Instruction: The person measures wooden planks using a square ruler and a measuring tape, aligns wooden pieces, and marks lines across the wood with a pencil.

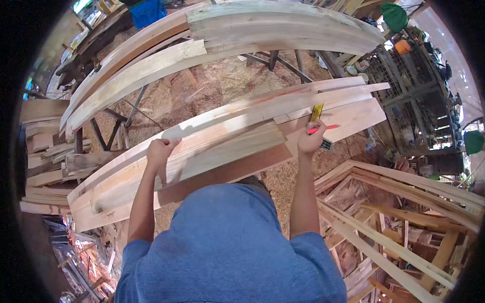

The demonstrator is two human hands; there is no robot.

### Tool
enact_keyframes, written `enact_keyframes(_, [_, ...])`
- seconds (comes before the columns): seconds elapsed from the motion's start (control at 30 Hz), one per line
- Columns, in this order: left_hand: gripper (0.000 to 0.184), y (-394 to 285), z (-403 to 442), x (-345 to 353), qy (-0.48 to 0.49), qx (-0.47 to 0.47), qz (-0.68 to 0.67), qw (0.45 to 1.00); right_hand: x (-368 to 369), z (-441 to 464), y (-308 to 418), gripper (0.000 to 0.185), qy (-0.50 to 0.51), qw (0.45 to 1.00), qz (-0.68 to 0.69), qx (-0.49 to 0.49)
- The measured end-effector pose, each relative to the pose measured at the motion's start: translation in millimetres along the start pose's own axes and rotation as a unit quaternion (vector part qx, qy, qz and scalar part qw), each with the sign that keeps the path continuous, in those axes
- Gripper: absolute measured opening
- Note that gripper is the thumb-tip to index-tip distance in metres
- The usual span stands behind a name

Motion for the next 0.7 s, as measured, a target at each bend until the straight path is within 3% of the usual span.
enact_keyframes(0.07, [0.074, -8, 14, 1, -0.004, -0.001, 0.015, 1.0, -8, 7, -4, 0.034, 0.053, 0.964, -0.259, -0.024])
enact_keyframes(0.1, [0.074, -13, 21, 1, -0.004, 0.002, 0.023, 1.0, -5, 13, -28, 0.046, 0.146, 0.938, -0.301, 0.093])
enact_keyframes(0.13, [0.074, -14, 29, 2, -0.004, 0.003, 0.03, 1.0, -6, 14, -29, 0.047, 0.199, 0.925, -0.305, 0.105])
enact_keyframes(0.2, [0.074, -17, 55, 20, -0.039, 0.094, 0.062, 0.993, -2, 5, -33, 0.048, 0.308, 0.892, -0.309, 0.117])
enact_keyframes(0.27, [0.069, -24, 69, 33, -0.07, 0.126, 0.083, 0.986, -11, 0, -24, 0.052, 0.312, 0.871, -0.372, 0.076])
enact_keyframes(0.33, [0.06, -45, 64, 35, -0.168, 0.17, 0.125, 0.963, -13, -3, -18, 0.05, 0.322, 0.914, -0.242, -0.049])
enact_keyframes(0.37, [0.05, -63, 23, 13, -0.26, 0.16, -0.012, 0.952, -12, -7, -13, 0.043, 0.377, 0.879, -0.288, -0.042])
enact_keyframes(0.4, [0.05, -66, 40, 33, -0.21, 0.15, 0.113, 0.959, -20, -10, -23, 0.041, 0.346, 0.888, -0.296, -0.071])
enact_keyframes(0.43, [0.05, -64, 37, 38, -0.275, 0.221, 0.05, 0.934, -27, -12, -8, 0.039, 0.354, 0.897, -0.249, -0.095])
enact_keyframes(0.47, [0.054, -83, 16, 29, -0.23, 0.185, 0.034, 0.955, -34, -11, 4, 0.039, 0.373, 0.882, -0.287, -0.032])
enact_keyframes(0.5, [0.052, -97, -2, 25, -0.244, 0.131, 0.054, 0.959, -41, -11, -6, 0.041, 0.338, 0.894, -0.289, -0.057])
enact_keyframes(0.53, [0.045, -105, -15, 28, -0.312, 0.156, 0.036, 0.937, -43, -9, -1, 0.04, 0.337, 0.908, -0.242, -0.067])
enact_keyframes(0.57, [0.036, -116, -21, 34, -0.278, 0.133, 0.029, 0.951, -48, -9, 13, 0.039, 0.332, 0.919, -0.199, -0.07])
enact_keyframes(0.6, [0.03, -127, -26, 40, -0.25, 0.17, -0.045, 0.952, -50, -8, 33, 0.036, 0.313, 0.932, -0.167, -0.078])
enact_keyframes(0.67, [0.031, -168, -41, 60, -0.071, 0.167, -0.211, 0.96, -45, -5, 74, 0.032, 0.277, 0.951, -0.11, -0.078])
enact_keyframes(0.7, [0.027, -191, -42, 89, 0.033, 0.198, -0.232, 0.952, -36, -7, 83, 0.03, 0.277, 0.958, -0.047, -0.048])
Point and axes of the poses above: each hand's wrist, its own z-axis towards the middle knuckle, its own x-axis out of the palm, y = z × x, the point moved 10 cm from there along z, towards the middle knuckle, and after that the axes turned 14 degrees about y, right-handed, at the moved point
